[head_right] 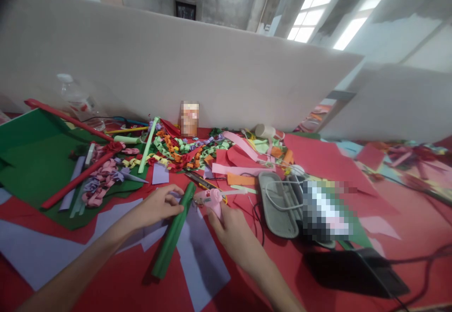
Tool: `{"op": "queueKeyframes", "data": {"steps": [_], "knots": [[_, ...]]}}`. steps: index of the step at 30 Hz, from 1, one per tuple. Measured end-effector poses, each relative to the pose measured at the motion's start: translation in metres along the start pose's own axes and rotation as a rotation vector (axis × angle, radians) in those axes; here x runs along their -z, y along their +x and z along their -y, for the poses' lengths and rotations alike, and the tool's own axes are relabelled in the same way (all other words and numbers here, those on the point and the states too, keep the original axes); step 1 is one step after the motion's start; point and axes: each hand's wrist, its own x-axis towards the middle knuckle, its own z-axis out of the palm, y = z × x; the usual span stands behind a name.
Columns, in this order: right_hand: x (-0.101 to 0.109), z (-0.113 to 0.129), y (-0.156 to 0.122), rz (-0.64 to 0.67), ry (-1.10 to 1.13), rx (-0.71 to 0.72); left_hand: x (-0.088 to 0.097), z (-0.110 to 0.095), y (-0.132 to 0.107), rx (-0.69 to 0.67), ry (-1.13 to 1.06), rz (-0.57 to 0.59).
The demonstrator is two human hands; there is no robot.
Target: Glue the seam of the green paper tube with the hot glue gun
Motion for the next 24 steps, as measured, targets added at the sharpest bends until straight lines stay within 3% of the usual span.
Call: {"op": "queueKeyframes", "data": {"steps": [24], "knots": [[-0.001, 0.002, -0.019, 0.035, -0.002, -0.007, 0.000, 0.000, -0.001, -0.004, 0.021, -0.018]]}}
